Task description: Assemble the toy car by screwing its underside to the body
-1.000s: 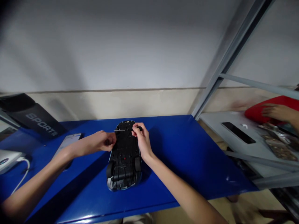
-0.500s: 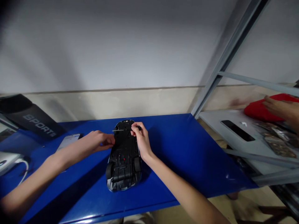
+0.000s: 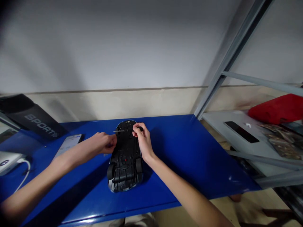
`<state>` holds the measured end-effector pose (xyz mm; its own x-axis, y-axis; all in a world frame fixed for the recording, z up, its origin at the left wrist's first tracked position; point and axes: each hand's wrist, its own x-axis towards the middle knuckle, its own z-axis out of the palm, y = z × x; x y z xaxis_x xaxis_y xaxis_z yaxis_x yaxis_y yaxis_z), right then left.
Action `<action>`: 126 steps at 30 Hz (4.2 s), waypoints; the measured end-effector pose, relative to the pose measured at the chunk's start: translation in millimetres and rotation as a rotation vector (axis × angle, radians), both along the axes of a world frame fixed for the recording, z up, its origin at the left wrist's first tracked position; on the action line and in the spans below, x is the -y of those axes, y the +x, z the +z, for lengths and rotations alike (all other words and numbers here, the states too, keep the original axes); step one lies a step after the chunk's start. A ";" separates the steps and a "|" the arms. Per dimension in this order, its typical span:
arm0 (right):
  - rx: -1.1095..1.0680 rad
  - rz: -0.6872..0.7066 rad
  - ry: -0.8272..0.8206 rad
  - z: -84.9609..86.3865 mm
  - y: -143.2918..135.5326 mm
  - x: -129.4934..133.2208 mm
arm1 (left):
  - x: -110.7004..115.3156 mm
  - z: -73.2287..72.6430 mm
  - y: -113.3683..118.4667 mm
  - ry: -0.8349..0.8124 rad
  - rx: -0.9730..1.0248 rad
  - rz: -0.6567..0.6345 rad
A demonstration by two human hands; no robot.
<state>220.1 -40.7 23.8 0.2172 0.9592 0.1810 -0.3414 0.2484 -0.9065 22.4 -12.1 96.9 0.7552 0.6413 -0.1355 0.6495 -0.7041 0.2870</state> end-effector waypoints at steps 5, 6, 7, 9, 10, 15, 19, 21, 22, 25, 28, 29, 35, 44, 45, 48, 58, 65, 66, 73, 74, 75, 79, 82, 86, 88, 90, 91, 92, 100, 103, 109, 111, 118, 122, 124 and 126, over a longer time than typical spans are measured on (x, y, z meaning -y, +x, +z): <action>0.001 0.005 -0.001 0.2 0.4 -0.8 | 1.4 0.7 1.0 -0.059 -0.008 0.051; 0.001 0.008 -0.002 0.2 0.6 -0.9 | 0.9 0.3 1.3 -0.068 -0.004 0.059; 0.000 0.012 -0.004 0.1 0.8 -0.9 | 0.4 0.1 1.8 -0.082 -0.002 0.072; -0.004 0.017 -0.009 -0.2 1.2 -0.6 | -1.0 1.2 2.4 -0.119 0.003 0.115; -0.006 0.019 -0.011 -0.2 1.3 -0.5 | -1.8 2.6 2.2 -0.135 0.008 0.132; -0.022 0.023 -0.011 1.2 2.5 0.0 | -6.6 9.3 -9.6 -0.161 0.056 0.164; -0.033 0.023 -0.016 3.6 5.1 0.1 | -15.6 -6.6 -26.2 -0.102 0.027 0.107; -0.035 0.018 -0.021 4.6 6.6 0.1 | -21.4 -20.7 -32.5 -0.070 0.033 0.061; -0.034 0.012 -0.024 5.1 7.3 -0.1 | -24.2 -27.1 -34.7 -0.070 0.035 0.044; -0.024 -0.012 -0.033 6.6 9.9 -1.0 | -30.6 -37.5 -38.1 -0.141 0.051 0.008; -0.015 -0.026 -0.030 8.8 14.9 -3.0 | -35.0 -36.0 -39.8 -0.199 0.098 -0.001; -0.009 -0.034 -0.022 9.6 17.5 -4.0 | -36.2 -35.1 -40.3 -0.198 0.121 0.009; 0.125 -0.225 0.039 19.3 41.4 -8.7 | -41.1 -55.3 -36.1 -0.090 0.448 0.234; 0.831 -0.303 0.168 40.1 49.7 10.6 | -27.0 -95.7 -18.4 -0.241 0.814 0.439; 0.882 -0.297 0.161 40.2 48.6 12.3 | -25.9 -95.7 -18.1 -0.254 0.815 0.438; 0.996 -0.294 0.147 39.4 46.9 15.0 | -24.7 -95.0 -18.3 -0.262 0.813 0.445; 1.063 -0.308 0.180 36.3 45.9 16.3 | -24.0 -99.2 -18.7 -0.255 0.800 0.430; 1.154 -0.327 0.224 34.2 40.3 18.1 | -22.9 -99.4 -18.6 -0.280 0.807 0.438; 1.167 -0.343 0.239 33.7 39.3 18.4 | -22.8 -99.7 -18.6 -0.285 0.810 0.436; 1.271 -0.311 0.353 36.1 40.6 19.1 | -18.2 -101.7 -17.0 -0.363 0.805 0.448; 1.308 -0.289 0.374 37.9 41.9 18.7 | -17.1 -102.3 -16.7 -0.363 0.792 0.455; 1.345 -0.267 0.389 39.8 43.1 18.3 | -16.3 -103.1 -16.5 -0.357 0.778 0.458; 1.416 -0.319 0.421 44.5 44.7 17.7 | -15.9 -106.9 -16.3 -0.322 0.760 0.448; 1.397 -0.378 0.463 43.8 43.5 18.7 | -16.9 -108.2 -16.8 -0.317 0.758 0.438; 1.386 -0.283 0.489 43.4 43.8 20.3 | -17.6 -107.8 -17.3 -0.315 0.753 0.435; 1.396 -0.281 0.495 44.4 44.6 20.5 | -17.6 -107.3 -17.3 -0.322 0.752 0.441; 1.393 -0.327 0.499 45.6 45.0 20.4 | -17.4 -106.7 -17.5 -0.333 0.751 0.442; 1.383 -0.350 0.500 46.0 45.0 20.3 | -17.2 -106.4 -17.6 -0.337 0.752 0.442; 1.371 -0.365 0.503 46.2 45.0 20.2 | -17.0 -106.0 -17.7 -0.339 0.754 0.440; 1.395 -0.353 0.469 42.4 44.7 20.9 | -16.4 -106.8 -17.9 -0.333 0.762 0.436; 1.400 -0.400 0.439 42.0 44.2 20.8 | -16.7 -107.1 -17.8 -0.328 0.757 0.439; 1.397 -0.364 0.424 43.7 44.8 19.9 | -16.6 -107.4 -17.7 -0.335 0.763 0.433; 1.387 -0.394 0.437 44.1 44.9 19.7 | -16.9 -108.4 -17.7 -0.337 0.765 0.433; 1.361 -0.320 0.405 45.0 48.1 20.4 | -16.3 -107.4 -18.5 -0.348 0.770 0.420; 1.319 -0.365 0.385 43.9 49.5 19.7 | -16.1 -106.7 -18.2 -0.349 0.772 0.427; 1.338 -0.329 0.410 44.6 50.3 19.4 | -16.1 -106.8 -17.9 -0.351 0.774 0.428; 1.401 -0.295 0.401 45.3 51.4 18.8 | -16.0 -106.6 -17.9 -0.359 0.775 0.422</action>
<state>271.5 -59.4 69.2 -0.1797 0.7498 0.6368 0.8353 0.4582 -0.3038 4.6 3.9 -9.7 0.4332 0.8991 0.0634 0.3681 -0.2407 0.8981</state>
